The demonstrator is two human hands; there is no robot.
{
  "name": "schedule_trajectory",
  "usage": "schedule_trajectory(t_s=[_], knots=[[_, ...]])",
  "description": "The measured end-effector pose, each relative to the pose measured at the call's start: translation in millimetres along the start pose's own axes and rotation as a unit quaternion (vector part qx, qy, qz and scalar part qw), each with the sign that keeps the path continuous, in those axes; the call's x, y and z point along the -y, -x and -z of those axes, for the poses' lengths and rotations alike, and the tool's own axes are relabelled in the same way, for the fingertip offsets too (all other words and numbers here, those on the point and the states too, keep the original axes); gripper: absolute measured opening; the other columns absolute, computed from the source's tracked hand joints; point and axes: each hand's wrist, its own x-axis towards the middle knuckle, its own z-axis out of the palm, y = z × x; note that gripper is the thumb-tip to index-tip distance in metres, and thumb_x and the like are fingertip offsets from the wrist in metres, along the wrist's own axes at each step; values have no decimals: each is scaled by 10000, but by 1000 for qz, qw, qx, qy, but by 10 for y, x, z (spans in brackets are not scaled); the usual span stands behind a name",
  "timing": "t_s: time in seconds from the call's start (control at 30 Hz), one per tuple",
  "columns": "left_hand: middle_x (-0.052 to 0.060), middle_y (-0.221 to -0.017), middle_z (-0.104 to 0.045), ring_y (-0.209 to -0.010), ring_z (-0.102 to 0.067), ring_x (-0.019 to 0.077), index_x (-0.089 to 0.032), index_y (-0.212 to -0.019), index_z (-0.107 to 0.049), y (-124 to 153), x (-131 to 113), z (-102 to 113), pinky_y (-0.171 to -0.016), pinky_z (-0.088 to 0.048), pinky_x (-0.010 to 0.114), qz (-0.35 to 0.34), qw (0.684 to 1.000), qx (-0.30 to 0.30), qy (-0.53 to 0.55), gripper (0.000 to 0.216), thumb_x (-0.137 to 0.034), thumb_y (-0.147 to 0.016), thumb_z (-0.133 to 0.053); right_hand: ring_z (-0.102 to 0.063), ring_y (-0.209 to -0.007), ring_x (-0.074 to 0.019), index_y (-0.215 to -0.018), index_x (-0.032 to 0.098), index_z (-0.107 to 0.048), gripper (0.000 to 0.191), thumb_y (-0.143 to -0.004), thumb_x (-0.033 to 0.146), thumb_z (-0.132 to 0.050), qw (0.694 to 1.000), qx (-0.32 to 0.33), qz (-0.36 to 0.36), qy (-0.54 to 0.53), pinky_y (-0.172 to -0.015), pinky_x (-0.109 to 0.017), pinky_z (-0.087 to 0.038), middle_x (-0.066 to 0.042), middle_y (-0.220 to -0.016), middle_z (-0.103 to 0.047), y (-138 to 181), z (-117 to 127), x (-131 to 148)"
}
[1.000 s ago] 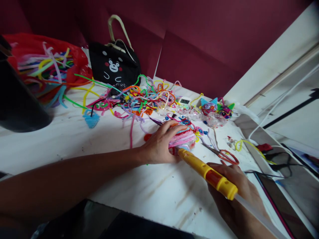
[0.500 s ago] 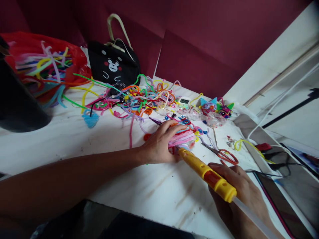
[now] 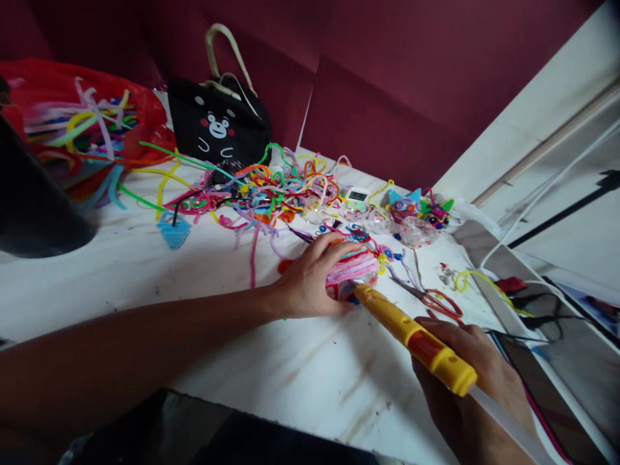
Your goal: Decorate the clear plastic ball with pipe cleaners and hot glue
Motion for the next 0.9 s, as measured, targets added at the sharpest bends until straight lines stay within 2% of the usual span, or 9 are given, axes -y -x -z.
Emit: schedule_trajectory(t_s=[0.2,0.4,0.53,0.77,0.9], knots=[[120,-1378,-407,-1328,-434,293,-203,-1384,-445,-3,-16,-2,-1142,-385,414,-3,1000,-3,2,821,-381,-656,-779,-585,-601,-150,-1166,171,-484,264,-906,185,-530,1000,24,1,-8,-631,-299,-455,-62,-922,-690,-66,17,46],[115,-1371,-404,-1320,-440,288,-207,-1384,-442,-9,-19,-4,-1143,-382,393,-10,1000,-3,-4,844,-328,-626,-794,-575,-587,-156,-1166,149,-493,248,-921,184,-491,999,46,20,1,-618,-299,-448,-75,-912,-707,-101,2,58],[121,-1369,-407,-1321,-438,299,-213,-1379,-444,-17,-21,-4,-1138,-386,417,-8,1000,-4,-3,830,-353,-636,-785,-566,-567,-145,-1075,173,-546,166,-921,202,-491,998,66,-8,3,-587,-282,-438,-49,-852,-697,-106,14,55],[131,-1384,-396,-1342,-414,296,-201,-1387,-449,-9,3,3,-1150,-366,414,-3,1000,-1,-3,840,-420,-649,-785,-613,-608,-164,-1074,197,-551,169,-913,237,-519,998,31,-50,13,-592,-293,-442,-36,-829,-673,-95,42,75],[138,-1391,-393,-1353,-404,300,-192,-1386,-450,-8,-1,20,-1154,-360,423,1,1000,3,-1,843,-408,-643,-786,-610,-607,-164,-1079,190,-545,178,-907,237,-532,999,15,-47,8,-589,-295,-442,-45,-855,-679,-83,44,74]])
